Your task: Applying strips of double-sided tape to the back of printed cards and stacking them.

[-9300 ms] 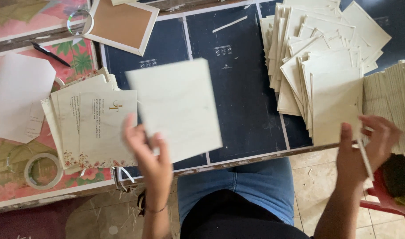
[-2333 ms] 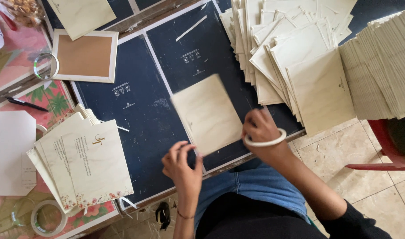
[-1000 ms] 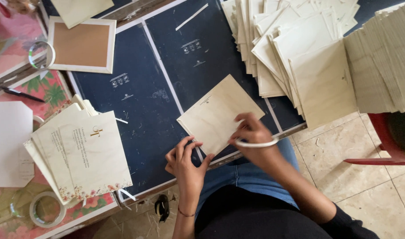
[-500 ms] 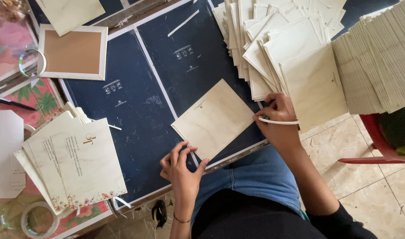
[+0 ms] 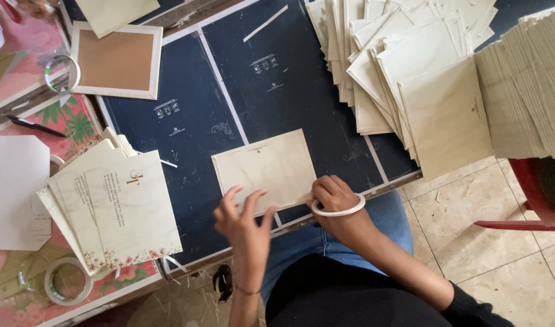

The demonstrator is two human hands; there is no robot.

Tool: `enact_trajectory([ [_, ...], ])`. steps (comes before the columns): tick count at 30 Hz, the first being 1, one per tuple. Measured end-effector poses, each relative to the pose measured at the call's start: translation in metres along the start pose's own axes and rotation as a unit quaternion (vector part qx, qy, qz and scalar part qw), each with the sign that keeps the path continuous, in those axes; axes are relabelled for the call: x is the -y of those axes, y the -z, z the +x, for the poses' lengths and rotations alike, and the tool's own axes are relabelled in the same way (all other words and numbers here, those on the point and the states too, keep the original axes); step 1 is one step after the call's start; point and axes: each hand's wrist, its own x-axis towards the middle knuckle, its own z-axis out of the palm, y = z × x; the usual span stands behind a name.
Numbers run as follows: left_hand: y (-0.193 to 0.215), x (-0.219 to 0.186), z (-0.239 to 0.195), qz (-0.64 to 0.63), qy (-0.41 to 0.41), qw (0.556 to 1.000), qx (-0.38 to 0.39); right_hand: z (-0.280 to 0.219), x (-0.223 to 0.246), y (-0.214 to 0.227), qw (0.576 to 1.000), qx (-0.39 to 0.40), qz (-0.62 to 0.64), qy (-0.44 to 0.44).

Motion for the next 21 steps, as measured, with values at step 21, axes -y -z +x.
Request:
enact_trajectory([
  [21, -0.021, -0.068, 0.035, -0.135, 0.018, 0.972, 0.189, -0.038, -0.026, 0.001, 0.989, -0.127, -0.072, -0.010],
])
